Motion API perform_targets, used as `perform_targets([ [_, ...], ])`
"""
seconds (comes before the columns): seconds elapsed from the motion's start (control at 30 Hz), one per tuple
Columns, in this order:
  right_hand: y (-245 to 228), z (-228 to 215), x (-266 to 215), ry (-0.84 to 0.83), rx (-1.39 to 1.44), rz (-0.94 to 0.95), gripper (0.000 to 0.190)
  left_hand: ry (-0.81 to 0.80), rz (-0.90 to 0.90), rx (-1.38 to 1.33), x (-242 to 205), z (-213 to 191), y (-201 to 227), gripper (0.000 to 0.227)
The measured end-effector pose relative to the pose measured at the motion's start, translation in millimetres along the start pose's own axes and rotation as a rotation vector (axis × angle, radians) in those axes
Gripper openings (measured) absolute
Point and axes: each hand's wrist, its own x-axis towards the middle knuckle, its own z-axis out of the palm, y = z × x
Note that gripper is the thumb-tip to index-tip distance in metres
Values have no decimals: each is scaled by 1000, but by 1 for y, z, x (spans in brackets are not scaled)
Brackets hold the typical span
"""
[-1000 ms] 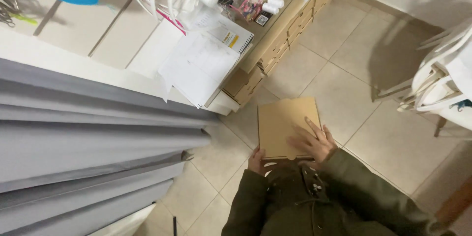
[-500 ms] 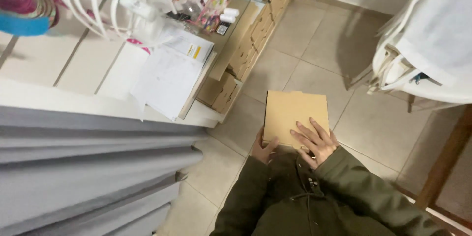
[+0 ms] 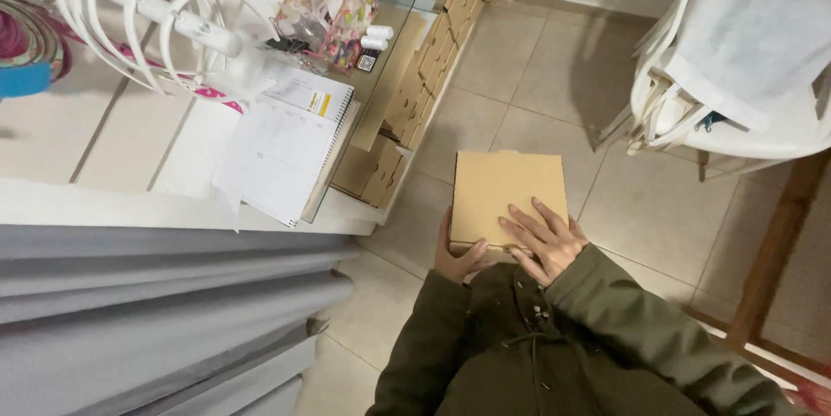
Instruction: Measuring an elastic band against the waist of pink pants using a sizing template.
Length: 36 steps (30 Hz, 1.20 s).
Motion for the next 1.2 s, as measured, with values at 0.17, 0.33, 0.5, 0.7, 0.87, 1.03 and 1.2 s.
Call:
perform_targets([
  [0.17,-6,-29,23,-27,65,22,51,55,6,-56,-7,7,-2,105],
  [0.33,4,-20,27,19,46,-129,53,126,-8,-121,3,6,0,97],
  [0.5,0,-1,15,103,162,-97,16,86,31,-135,5,7,-1,99],
  [0.7,-11,-33,33,140,246,-81,8,108,27,-75,-4,17,20,104],
  [0.87,-7,-70,52,181,349,-14,11,74,101,-114,6,4,-9,107],
  [1.03,-1,-72,57,209,346,-44,9,67,62,-181,2,8,-2,105],
  [1.2,21,-80,66,290,387,-47,9,130,123,-79,-4,14,-7,104],
])
